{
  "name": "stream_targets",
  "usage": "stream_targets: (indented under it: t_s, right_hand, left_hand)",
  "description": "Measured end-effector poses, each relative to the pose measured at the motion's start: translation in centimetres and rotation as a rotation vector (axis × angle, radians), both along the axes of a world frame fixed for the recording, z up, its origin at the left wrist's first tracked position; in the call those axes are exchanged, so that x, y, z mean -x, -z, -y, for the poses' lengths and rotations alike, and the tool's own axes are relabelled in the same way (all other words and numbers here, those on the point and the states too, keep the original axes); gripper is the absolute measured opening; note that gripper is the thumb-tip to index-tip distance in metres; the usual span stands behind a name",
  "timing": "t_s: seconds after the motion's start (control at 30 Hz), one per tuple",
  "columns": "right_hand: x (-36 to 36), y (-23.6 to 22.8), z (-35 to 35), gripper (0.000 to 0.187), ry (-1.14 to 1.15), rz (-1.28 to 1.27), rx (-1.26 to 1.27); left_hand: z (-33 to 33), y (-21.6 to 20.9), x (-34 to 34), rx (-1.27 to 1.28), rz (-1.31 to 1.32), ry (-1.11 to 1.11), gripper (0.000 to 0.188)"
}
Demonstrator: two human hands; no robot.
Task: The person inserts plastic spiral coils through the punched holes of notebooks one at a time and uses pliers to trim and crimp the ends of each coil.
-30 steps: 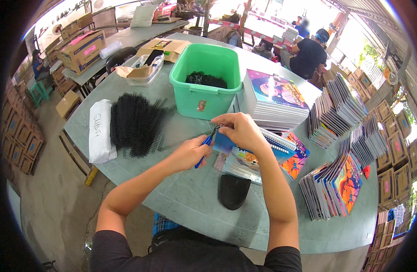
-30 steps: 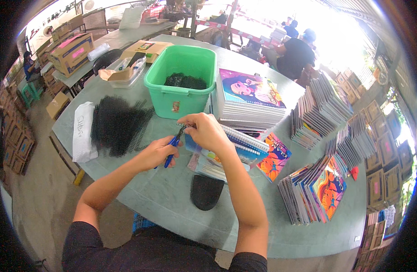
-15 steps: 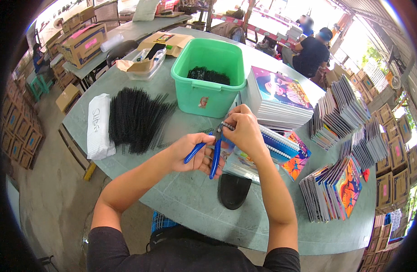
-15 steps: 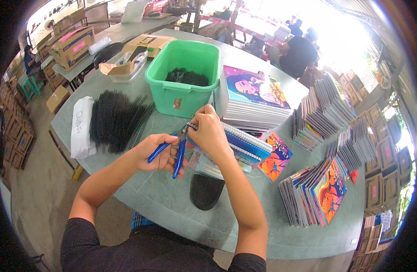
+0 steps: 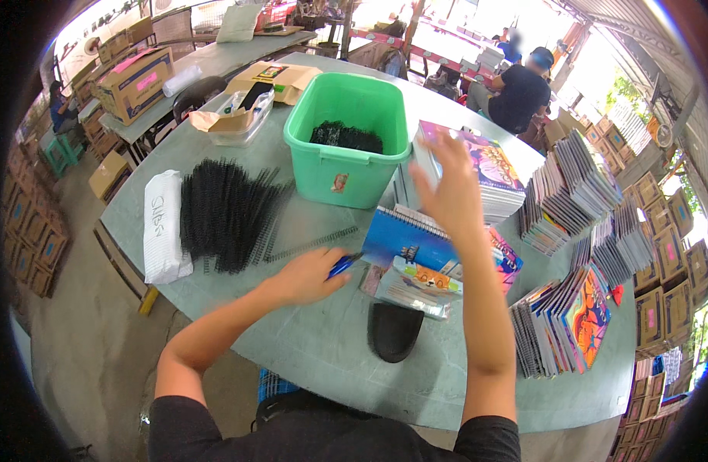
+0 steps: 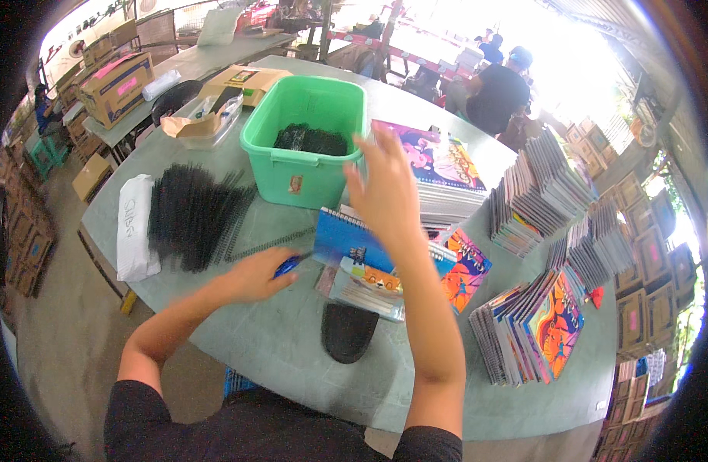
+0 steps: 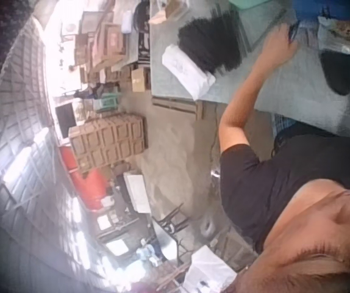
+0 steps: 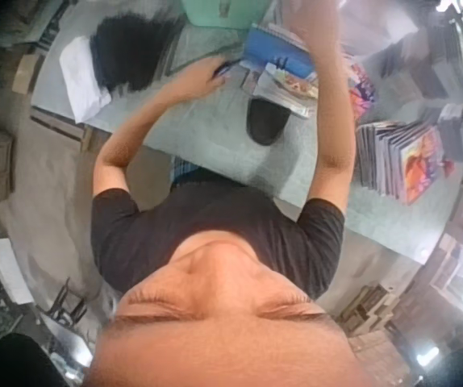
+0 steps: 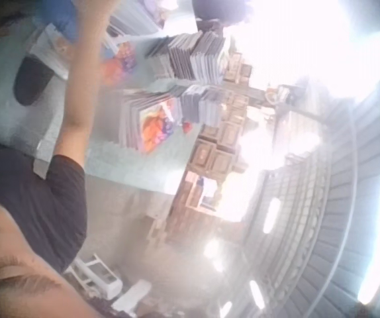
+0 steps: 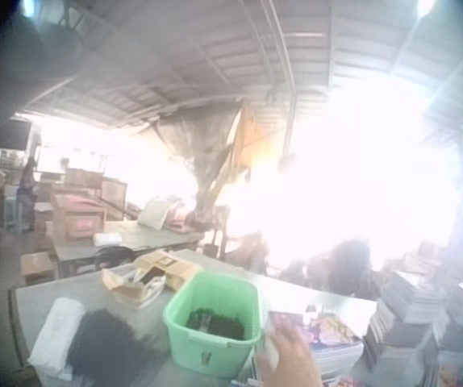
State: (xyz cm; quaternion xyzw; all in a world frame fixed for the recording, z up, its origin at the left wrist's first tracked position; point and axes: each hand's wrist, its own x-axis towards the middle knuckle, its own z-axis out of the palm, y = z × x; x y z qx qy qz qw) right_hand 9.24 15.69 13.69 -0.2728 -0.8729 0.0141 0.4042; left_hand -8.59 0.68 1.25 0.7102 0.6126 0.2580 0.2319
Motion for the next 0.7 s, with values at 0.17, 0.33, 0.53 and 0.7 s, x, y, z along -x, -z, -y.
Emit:
stream_targets:
  t_s: [0.17, 0.33, 0.53, 0.7]
  right_hand:
    - [-3.7, 9.4, 6.4, 0.061, 0.305, 0.281, -0.037]
    - [-5.7, 10.8, 7.1, 0.053, 0.186, 0.211, -0.222]
    - [-11.5, 6.4, 4.1, 0.032, 0.227, 0.055, -0.017]
    - [-22.8, -9.6, 5.7, 0.038, 0.721, -0.069, -0.388]
  left_hand:
    - [2.9, 7.1, 1.2, -0.182, -0.310, -0.105, 0.052]
    - [1.3, 7.5, 1.3, -0.207, -0.318, -0.073, 0.047]
    - [-1.8, 5.7, 2.3, -0.312, -0.292, -0.158, 0.043]
    - [-1.5, 6.3, 5.2, -0.277, -0.393, -0.327, 0.040]
